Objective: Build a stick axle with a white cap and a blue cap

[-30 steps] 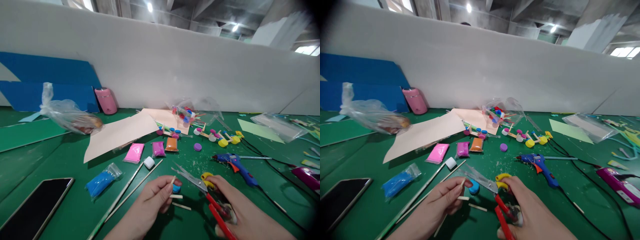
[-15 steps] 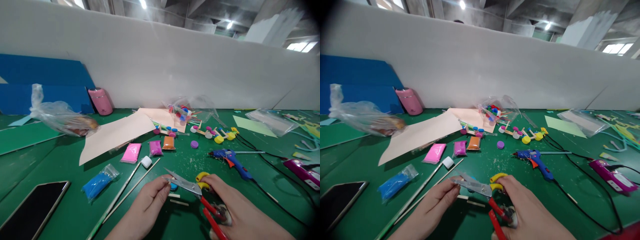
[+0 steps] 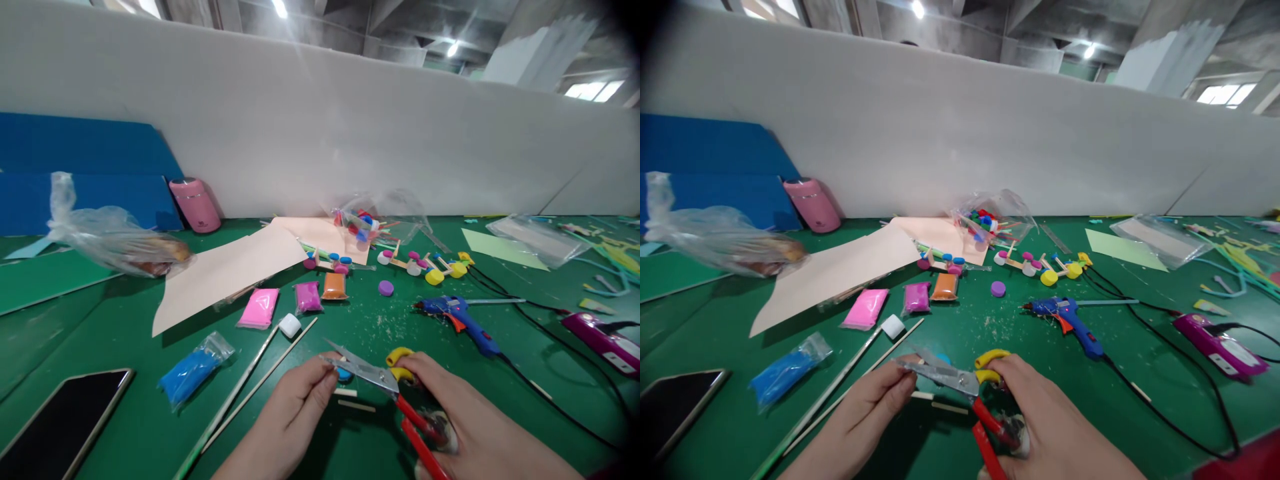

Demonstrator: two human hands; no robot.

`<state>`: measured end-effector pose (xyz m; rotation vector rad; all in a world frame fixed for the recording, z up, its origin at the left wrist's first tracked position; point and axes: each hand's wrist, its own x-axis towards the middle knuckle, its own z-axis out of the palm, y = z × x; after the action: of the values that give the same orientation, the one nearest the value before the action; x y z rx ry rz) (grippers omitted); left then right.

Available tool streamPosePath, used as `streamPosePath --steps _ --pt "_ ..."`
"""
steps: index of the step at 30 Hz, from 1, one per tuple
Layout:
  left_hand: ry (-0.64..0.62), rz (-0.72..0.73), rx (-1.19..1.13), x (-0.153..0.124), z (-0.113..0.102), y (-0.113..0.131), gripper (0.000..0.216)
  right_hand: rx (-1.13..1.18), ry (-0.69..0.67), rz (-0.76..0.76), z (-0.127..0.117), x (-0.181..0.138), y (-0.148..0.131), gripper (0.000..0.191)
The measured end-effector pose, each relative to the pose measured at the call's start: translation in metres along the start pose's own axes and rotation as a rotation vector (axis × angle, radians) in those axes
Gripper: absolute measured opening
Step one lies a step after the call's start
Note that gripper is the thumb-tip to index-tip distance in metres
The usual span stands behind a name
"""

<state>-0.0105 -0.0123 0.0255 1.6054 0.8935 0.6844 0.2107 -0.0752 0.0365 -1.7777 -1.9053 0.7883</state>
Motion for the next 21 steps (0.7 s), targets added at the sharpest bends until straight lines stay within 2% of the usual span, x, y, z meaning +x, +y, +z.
streamPosePath --steps 3,9,17,21 --pt "-0.006 0.003 0.024 0.0001 0.0003 -0.0001 0.025 0.047 -0.118 0.009 0.0008 0.0001 0.0000 0.070" --pt "-0.018 0.005 0.033 0.0010 0.0003 0.0004 0.026 0.052 -0.113 0.034 0.0046 -0.0007 -0.0008 0.065" --pt "-0.054 0.019 0.052 0.0003 0.0011 -0.0007 0.027 -0.072 -0.205 0.005 -0.0002 0.0003 -0.0079 0.019" --pt "-0.054 0.012 0.082 0.0015 0.0012 -0.0011 0.027 -0.151 -0.210 -0.011 -0.0009 0.0019 -0.0080 0.016"
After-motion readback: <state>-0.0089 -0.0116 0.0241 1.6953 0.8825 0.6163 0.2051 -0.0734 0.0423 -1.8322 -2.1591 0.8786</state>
